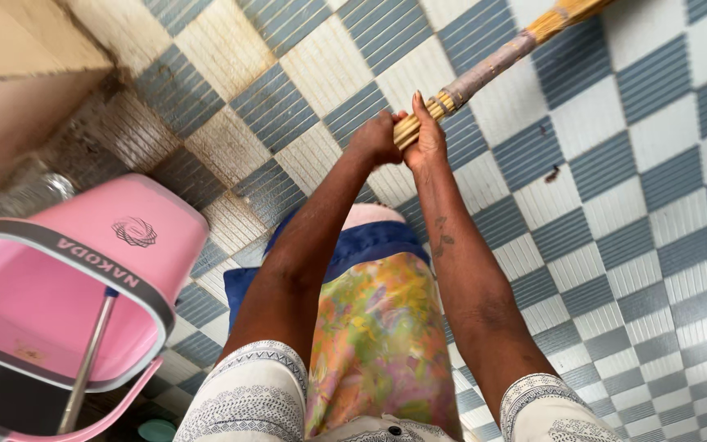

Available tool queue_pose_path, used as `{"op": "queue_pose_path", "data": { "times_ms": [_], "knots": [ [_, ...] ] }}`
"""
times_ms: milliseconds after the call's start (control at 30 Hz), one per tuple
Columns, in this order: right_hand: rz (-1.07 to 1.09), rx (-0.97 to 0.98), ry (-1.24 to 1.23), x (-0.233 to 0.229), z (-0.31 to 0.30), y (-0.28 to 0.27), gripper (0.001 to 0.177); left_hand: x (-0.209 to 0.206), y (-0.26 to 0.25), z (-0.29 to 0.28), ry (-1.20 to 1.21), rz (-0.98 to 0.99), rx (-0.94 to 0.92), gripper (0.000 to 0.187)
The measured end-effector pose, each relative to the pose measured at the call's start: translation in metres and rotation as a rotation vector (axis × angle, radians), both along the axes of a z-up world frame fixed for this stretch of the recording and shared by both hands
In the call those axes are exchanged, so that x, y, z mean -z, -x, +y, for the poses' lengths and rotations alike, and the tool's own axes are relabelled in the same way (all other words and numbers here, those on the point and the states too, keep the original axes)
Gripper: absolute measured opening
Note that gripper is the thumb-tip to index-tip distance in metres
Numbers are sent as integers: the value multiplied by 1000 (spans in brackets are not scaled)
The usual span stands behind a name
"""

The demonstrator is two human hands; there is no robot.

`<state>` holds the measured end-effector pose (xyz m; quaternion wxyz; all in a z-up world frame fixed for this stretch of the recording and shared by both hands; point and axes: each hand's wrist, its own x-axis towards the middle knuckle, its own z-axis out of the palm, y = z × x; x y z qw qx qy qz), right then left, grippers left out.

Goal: The person moves a bucket and a mop aside, then picks up a broom and sweeps the tiled floor. They move a pink bucket and continue sweeping the area.

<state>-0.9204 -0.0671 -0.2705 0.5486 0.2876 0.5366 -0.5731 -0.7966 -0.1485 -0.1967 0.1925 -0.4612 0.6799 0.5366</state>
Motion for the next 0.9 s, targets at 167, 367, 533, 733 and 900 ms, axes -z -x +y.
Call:
{"op": "queue_pose_path", "data": {
  "times_ms": [167,367,533,733,900],
  "knots": [
    [-27,82,122,-49,28,26,21,-108,29,21,-240,12,-24,93],
    [140,36,58,-152,67,38,19,-179,47,69,-213,163,-59,107],
    [240,60,58,-228,91,24,23,-241,42,102,-327,122,-105,114],
    [291,58,65,-316,129,-4,20,-270,16,153,-218,154,3,100],
    [59,180,222,-378,165,-23,15,-321,-7,182,-417,192,-28,83]
  ]
}}
